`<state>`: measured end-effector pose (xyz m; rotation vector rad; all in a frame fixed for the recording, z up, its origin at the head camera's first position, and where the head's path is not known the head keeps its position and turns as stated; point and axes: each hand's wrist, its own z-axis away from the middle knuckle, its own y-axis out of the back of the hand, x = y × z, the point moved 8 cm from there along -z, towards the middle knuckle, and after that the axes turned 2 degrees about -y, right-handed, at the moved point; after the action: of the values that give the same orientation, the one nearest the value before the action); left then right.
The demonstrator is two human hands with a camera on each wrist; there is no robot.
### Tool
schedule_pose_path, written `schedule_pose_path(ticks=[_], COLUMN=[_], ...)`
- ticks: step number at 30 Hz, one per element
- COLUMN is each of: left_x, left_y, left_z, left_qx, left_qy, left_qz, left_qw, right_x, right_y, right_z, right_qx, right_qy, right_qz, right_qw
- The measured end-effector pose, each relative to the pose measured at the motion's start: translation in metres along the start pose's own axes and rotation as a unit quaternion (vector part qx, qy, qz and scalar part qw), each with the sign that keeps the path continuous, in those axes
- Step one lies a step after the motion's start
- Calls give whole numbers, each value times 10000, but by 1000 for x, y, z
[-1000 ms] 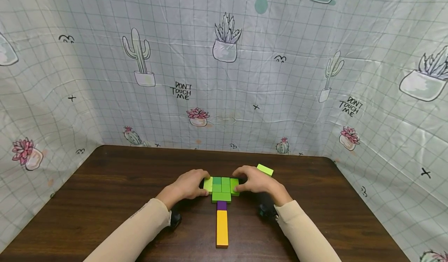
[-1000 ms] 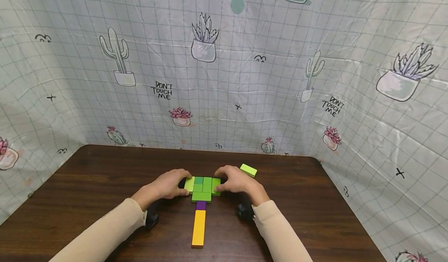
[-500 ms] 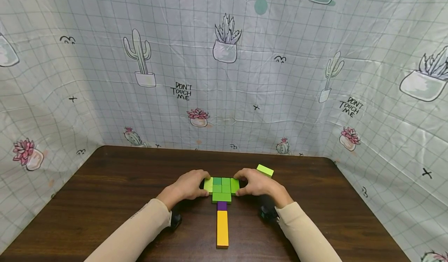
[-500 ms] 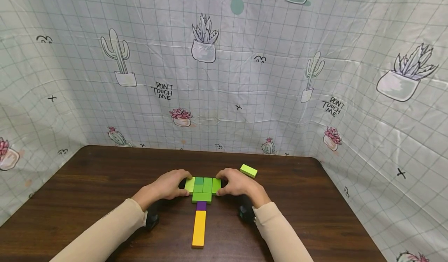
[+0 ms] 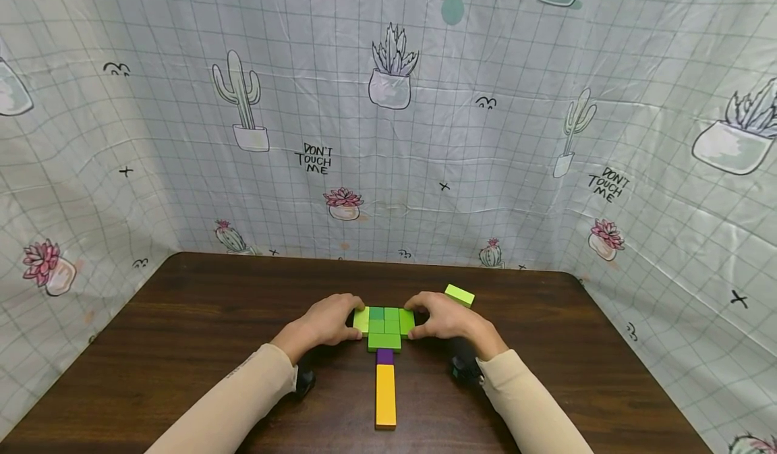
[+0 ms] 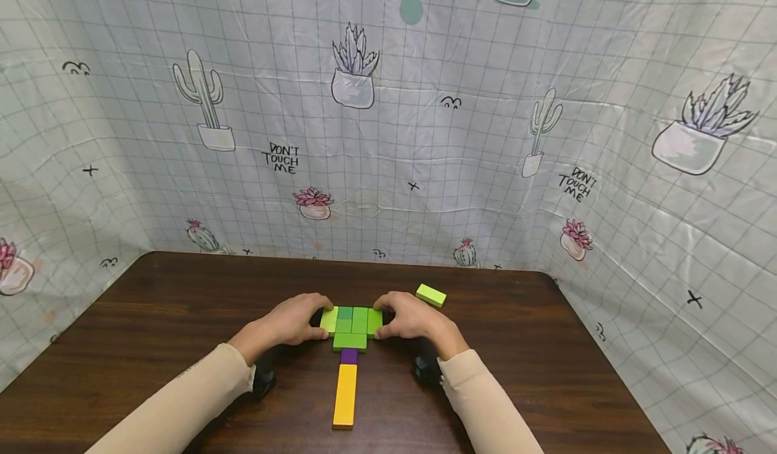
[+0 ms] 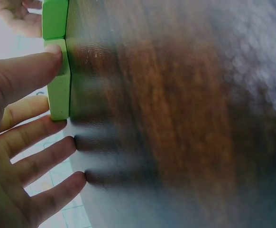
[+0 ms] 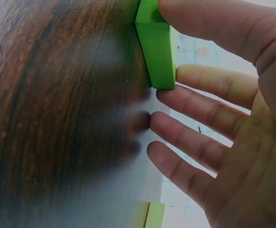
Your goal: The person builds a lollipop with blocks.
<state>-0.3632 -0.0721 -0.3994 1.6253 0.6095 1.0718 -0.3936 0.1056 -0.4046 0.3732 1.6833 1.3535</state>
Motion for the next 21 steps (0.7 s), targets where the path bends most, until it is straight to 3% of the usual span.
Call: schedule_pose_path(ticks=[14, 21], left_x=[0, 0], left_y=[0, -1], left_z=[1, 0], left_qx=[-14, -1], left_qy=[-1, -2], left_qz=[0, -32], left_qw=[10000, 10000], right_x=[4, 20], right_y=[3, 25], right_z=[0, 4], right_qx=[-39, 556], right_qy=[-33, -426], right_qz=[-208, -126], right_qw=[9998, 9975])
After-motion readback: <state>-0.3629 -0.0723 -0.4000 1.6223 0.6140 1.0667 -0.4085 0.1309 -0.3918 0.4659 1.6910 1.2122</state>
